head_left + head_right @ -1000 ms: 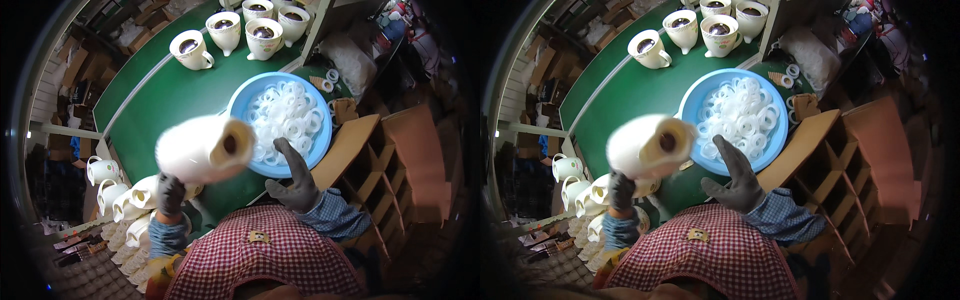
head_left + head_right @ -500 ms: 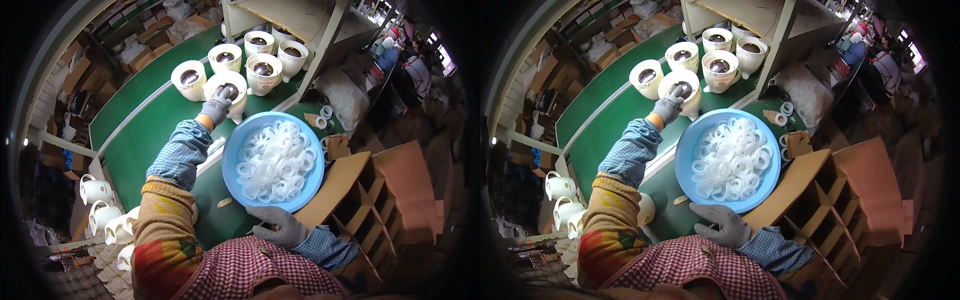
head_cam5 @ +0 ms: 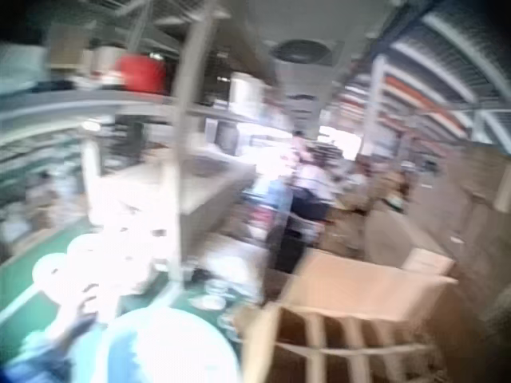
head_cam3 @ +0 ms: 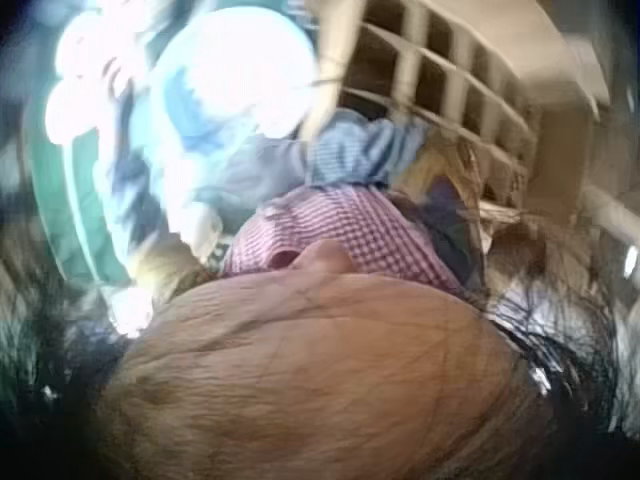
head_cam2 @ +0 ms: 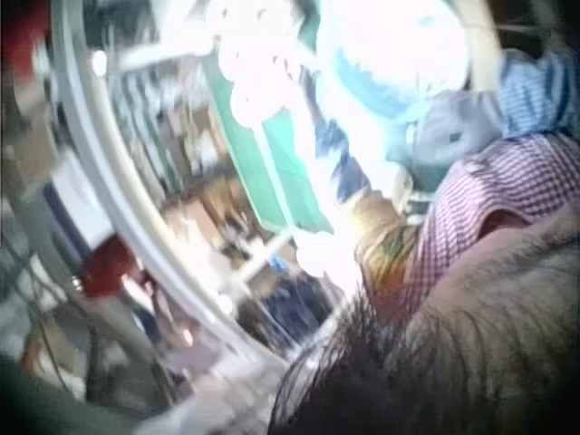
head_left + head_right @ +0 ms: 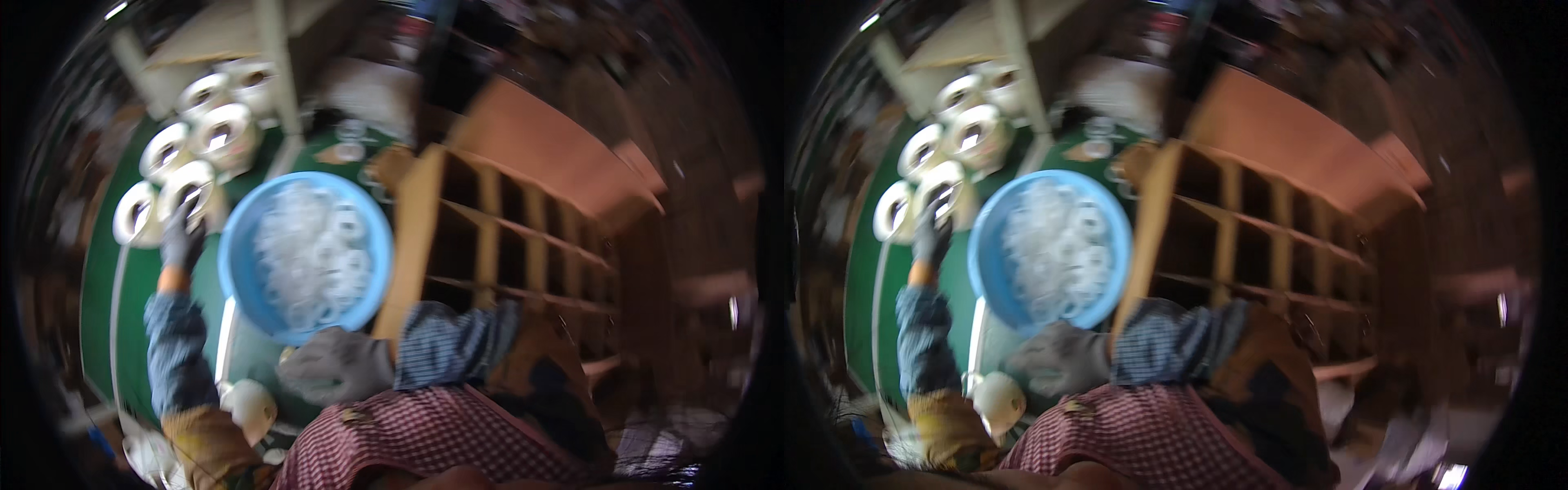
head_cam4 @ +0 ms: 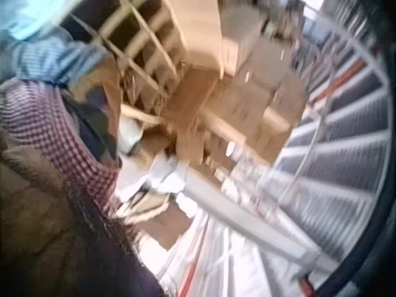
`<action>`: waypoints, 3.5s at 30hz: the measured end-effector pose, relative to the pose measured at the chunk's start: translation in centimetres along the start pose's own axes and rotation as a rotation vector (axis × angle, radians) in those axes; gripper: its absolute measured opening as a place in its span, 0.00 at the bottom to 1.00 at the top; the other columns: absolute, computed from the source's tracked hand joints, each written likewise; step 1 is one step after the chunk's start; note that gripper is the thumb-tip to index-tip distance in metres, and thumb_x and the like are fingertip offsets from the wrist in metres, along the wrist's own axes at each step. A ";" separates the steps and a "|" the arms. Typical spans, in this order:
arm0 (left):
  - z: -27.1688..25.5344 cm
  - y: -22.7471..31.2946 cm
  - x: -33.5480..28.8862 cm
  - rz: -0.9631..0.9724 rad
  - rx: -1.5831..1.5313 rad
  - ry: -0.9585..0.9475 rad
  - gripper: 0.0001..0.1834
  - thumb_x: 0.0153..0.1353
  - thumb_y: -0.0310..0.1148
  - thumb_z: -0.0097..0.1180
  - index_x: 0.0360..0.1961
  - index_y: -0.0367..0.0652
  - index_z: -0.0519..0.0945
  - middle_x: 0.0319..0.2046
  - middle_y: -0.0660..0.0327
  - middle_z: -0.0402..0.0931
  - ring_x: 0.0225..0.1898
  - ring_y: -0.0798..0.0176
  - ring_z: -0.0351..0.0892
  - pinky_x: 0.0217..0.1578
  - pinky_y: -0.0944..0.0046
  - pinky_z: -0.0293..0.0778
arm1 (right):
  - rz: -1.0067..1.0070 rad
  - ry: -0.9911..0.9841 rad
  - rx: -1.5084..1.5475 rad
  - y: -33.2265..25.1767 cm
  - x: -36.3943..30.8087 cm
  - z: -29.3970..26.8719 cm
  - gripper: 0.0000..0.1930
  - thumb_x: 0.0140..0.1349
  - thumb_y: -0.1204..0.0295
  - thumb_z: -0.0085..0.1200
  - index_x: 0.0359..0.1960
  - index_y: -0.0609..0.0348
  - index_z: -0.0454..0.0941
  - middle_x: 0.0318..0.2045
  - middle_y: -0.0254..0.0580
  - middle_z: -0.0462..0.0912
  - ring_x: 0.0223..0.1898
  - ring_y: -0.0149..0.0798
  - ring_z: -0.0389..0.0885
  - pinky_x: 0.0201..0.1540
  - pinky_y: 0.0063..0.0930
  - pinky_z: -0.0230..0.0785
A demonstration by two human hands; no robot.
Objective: The person repeatedly picks up white ceramic pitchers from a conveyor belt, inserts a small white plastic ring into the spout, and places the pitcher into a cardboard box. The process is repeated for multiple units.
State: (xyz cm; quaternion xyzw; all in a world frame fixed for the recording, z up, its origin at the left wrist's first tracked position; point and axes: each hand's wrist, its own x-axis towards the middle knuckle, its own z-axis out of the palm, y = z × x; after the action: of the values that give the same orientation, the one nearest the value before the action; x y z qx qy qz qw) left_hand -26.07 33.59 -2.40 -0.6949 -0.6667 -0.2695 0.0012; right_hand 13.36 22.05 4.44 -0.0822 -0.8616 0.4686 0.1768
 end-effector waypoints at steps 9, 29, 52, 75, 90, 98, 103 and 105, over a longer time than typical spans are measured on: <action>-2.2 18.9 -12.3 0.268 -0.333 -0.184 0.25 0.52 0.16 0.62 0.54 0.34 0.80 0.68 0.38 0.70 0.68 0.36 0.72 0.65 0.48 0.72 | 0.383 0.766 -0.876 -0.5 -22.0 -20.6 0.15 0.67 0.57 0.61 0.48 0.51 0.87 0.44 0.47 0.88 0.43 0.50 0.87 0.48 0.45 0.79; -2.3 28.7 -17.0 0.058 -0.654 -0.248 0.22 0.57 0.19 0.64 0.55 0.37 0.82 0.64 0.43 0.74 0.67 0.43 0.75 0.64 0.52 0.73 | 1.718 0.958 -0.299 1.0 -67.8 -16.0 0.27 0.59 0.65 0.65 0.62 0.47 0.79 0.48 0.47 0.88 0.50 0.44 0.88 0.52 0.37 0.80; -6.0 31.3 -28.1 -0.726 -2.158 -0.299 0.47 0.63 0.45 0.66 0.78 0.42 0.58 0.73 0.49 0.63 0.72 0.51 0.66 0.72 0.48 0.63 | -0.137 -0.006 -0.316 -8.5 -6.8 -5.5 0.38 0.52 0.56 0.76 0.62 0.58 0.74 0.51 0.51 0.80 0.48 0.53 0.85 0.49 0.46 0.81; -2.8 23.4 -41.8 -0.805 -2.294 0.528 0.44 0.62 0.55 0.63 0.74 0.44 0.66 0.71 0.50 0.68 0.72 0.48 0.67 0.72 0.42 0.63 | 0.609 -0.747 -1.198 11.2 11.6 -3.8 0.18 0.72 0.55 0.49 0.56 0.43 0.84 0.57 0.37 0.84 0.59 0.42 0.82 0.60 0.42 0.70; -2.7 26.6 -37.2 -0.812 -2.358 0.539 0.35 0.69 0.50 0.51 0.69 0.37 0.70 0.66 0.49 0.73 0.66 0.52 0.74 0.67 0.49 0.73 | -0.386 -0.122 -0.284 -3.7 3.1 2.5 0.15 0.60 0.68 0.66 0.45 0.65 0.83 0.43 0.51 0.85 0.37 0.51 0.88 0.39 0.41 0.82; -1.0 27.1 -39.7 -0.793 -2.468 0.521 0.28 0.73 0.45 0.45 0.65 0.39 0.75 0.66 0.50 0.75 0.67 0.51 0.74 0.71 0.46 0.66 | -0.515 -0.175 -0.093 -4.4 0.5 3.4 0.22 0.65 0.64 0.64 0.55 0.67 0.79 0.55 0.62 0.80 0.54 0.63 0.83 0.57 0.52 0.78; -3.6 27.9 -38.4 -0.777 -2.281 0.506 0.39 0.68 0.56 0.50 0.73 0.41 0.66 0.69 0.48 0.70 0.69 0.48 0.71 0.72 0.44 0.66 | -0.179 -0.308 0.103 -4.9 -0.3 4.1 0.52 0.62 0.45 0.65 0.77 0.64 0.53 0.67 0.71 0.67 0.71 0.66 0.65 0.73 0.59 0.58; -5.5 28.3 -38.4 -0.654 -1.967 0.453 0.39 0.69 0.56 0.49 0.73 0.40 0.66 0.68 0.49 0.71 0.68 0.49 0.72 0.71 0.45 0.67 | -0.280 -0.309 -0.148 -4.1 -0.2 5.3 0.54 0.62 0.46 0.65 0.79 0.63 0.49 0.70 0.72 0.63 0.74 0.66 0.61 0.75 0.57 0.54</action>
State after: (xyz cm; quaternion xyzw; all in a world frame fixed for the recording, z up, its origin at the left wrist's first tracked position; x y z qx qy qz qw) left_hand -0.53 -7.07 -2.00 -0.1105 -0.2940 -0.8008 -0.5099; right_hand 11.65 15.62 5.13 0.0982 -0.9135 0.3820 0.0996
